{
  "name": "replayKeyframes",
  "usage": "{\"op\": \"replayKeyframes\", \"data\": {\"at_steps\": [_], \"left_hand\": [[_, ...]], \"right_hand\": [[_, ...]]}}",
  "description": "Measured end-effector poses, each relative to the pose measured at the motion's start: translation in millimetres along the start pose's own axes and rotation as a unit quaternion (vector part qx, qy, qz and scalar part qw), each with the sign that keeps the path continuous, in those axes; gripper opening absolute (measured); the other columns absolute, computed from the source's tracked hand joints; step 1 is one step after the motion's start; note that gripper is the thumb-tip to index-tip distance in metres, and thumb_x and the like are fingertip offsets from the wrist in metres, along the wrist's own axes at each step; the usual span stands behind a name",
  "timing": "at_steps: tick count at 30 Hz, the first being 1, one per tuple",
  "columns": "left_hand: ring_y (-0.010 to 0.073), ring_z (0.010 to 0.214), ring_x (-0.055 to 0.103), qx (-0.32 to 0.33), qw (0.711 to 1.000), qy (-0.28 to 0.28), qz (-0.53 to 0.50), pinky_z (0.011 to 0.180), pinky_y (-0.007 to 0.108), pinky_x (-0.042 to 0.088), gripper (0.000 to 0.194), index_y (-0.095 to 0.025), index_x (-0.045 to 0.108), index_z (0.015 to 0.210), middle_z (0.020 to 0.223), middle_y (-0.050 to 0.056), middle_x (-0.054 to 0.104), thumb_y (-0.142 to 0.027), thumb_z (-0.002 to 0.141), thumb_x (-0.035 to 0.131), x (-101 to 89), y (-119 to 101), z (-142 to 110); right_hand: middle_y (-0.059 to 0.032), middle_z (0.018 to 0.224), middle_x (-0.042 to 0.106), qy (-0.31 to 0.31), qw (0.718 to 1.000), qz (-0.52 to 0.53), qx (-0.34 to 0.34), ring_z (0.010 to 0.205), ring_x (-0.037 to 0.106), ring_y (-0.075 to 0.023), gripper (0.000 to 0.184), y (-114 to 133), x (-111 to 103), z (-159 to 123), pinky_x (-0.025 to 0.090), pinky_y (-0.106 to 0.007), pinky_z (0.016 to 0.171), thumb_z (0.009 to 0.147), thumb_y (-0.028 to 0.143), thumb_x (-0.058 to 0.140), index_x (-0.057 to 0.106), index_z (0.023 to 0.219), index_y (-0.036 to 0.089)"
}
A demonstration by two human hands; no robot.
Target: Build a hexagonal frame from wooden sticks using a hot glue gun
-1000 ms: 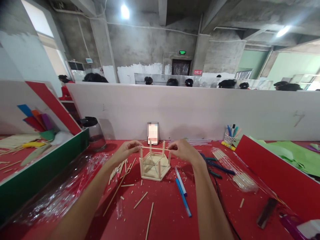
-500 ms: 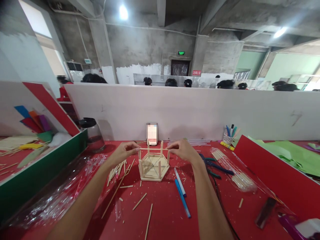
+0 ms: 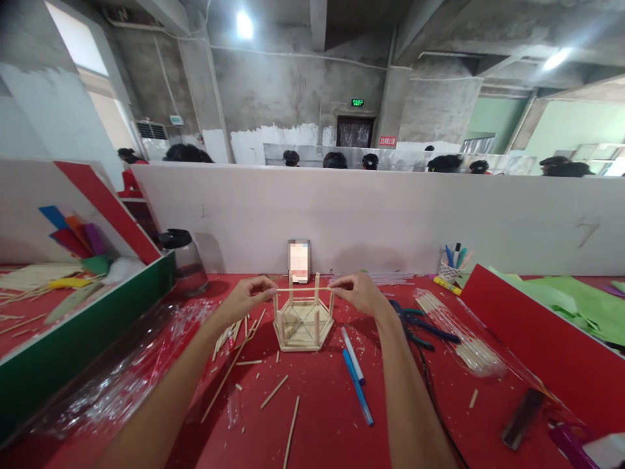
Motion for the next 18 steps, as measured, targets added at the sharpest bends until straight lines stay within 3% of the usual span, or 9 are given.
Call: {"op": "replayKeyframes", "data": {"at_steps": [11,18], "left_hand": [[0.0154,0.071,0.061,0.009,1.0,-0.009,0.026,0.07,0.028,0.052,0.029,-0.018,0.064,0.082,0.076,0.001,0.066,-0.047,0.084,0.06,3.0,-16,-7],[0.0156,0.071,0.062,0.016,0.999,-0.024,0.03,0.068,0.027,0.052,0.029,-0.017,0.065,0.085,0.075,0.002,0.065,-0.045,0.085,0.06,5.4,-12,-10]], "right_hand": [[-0.0076,0.101,0.077,0.006,1.0,0.0,-0.014,0.095,0.071,-0.0259,0.025,-2,-1,0,0.054,-0.037,0.087,0.083,0.035,0.062,0.079,0.095,0.022],[-0.0076,0.107,0.076,0.022,1.0,0.001,-0.02,0.1,0.07,-0.0274,0.026,-4,1,1,0.054,-0.039,0.089,0.085,0.036,0.061,0.078,0.099,0.022]]}}
Point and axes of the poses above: each hand's wrist, its own z-axis towards the middle knuckle, its own x-axis out of the palm, y = z × x, the point moved 3 cm from there along z, towards the middle knuckle
